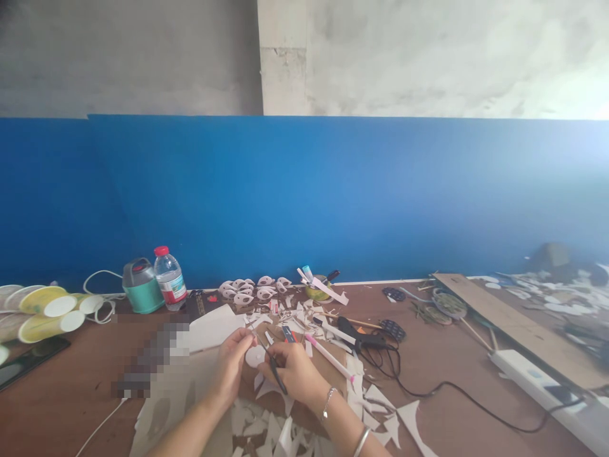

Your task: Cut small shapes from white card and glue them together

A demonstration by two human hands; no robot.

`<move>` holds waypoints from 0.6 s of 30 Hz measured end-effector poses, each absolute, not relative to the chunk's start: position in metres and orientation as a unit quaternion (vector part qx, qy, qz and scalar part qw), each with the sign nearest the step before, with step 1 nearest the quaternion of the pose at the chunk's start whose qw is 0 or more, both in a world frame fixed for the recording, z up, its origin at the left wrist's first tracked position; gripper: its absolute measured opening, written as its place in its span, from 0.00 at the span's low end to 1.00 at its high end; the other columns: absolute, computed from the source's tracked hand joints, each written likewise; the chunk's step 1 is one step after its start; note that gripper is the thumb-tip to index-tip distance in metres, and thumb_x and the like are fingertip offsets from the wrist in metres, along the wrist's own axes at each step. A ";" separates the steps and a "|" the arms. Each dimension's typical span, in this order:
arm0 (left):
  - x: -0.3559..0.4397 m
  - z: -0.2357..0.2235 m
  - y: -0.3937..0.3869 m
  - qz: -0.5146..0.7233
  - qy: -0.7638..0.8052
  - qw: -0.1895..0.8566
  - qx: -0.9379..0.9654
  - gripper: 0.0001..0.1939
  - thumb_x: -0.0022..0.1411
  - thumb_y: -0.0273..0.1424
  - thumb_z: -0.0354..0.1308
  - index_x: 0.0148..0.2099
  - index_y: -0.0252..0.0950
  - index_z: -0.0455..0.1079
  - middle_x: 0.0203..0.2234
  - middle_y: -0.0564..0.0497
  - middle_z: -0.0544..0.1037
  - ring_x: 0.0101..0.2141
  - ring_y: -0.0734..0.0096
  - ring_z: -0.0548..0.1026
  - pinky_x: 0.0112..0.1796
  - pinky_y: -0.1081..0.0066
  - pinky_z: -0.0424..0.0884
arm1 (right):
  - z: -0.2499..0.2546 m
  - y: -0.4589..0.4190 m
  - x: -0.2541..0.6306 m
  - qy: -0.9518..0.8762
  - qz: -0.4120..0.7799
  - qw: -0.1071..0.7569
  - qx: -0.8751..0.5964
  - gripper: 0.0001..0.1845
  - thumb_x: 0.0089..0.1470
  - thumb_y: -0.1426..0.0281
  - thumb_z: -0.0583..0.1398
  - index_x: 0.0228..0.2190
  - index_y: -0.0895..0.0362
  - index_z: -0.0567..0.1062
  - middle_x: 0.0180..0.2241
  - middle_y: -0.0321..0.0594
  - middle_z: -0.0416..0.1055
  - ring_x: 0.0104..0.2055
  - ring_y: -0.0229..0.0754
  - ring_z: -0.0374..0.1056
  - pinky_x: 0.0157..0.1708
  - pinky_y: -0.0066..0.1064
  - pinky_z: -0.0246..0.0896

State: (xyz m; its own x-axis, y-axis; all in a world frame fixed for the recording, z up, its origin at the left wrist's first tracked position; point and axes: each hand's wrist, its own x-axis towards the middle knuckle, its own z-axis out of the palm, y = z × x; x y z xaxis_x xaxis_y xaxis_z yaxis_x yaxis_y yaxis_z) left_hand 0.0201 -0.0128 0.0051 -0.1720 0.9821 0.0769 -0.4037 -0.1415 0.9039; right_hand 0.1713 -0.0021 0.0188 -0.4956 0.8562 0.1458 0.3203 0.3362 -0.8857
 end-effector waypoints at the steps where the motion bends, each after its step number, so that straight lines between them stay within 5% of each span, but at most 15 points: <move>1: 0.020 0.004 -0.013 0.660 0.390 0.525 0.370 0.12 0.51 0.37 0.61 0.25 0.34 0.65 0.19 0.56 0.69 0.21 0.77 0.65 0.24 0.77 0.60 | 0.018 -0.002 0.171 -0.753 0.425 0.316 -0.391 0.06 0.45 0.71 0.59 0.20 0.59 0.68 0.16 0.28 0.54 0.20 0.31 0.47 0.19 0.23 0.41; 18: 0.016 0.007 -0.013 0.637 0.401 0.505 0.422 0.10 0.50 0.34 0.60 0.24 0.34 0.67 0.20 0.55 0.70 0.24 0.74 0.65 0.28 0.76 0.60 | 0.020 -0.002 0.173 -0.722 0.494 0.313 -0.369 0.06 0.45 0.70 0.62 0.23 0.60 0.71 0.15 0.28 0.58 0.18 0.30 0.51 0.17 0.21 0.45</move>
State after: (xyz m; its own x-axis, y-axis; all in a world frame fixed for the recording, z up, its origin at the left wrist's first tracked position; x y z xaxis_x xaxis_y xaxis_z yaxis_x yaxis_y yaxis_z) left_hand 0.0155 -0.0127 0.0068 -0.1335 0.9821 0.1328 -0.3062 -0.1683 0.9370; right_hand 0.1731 -0.0019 0.0202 -0.5316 0.8424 0.0879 0.2236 0.2397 -0.9447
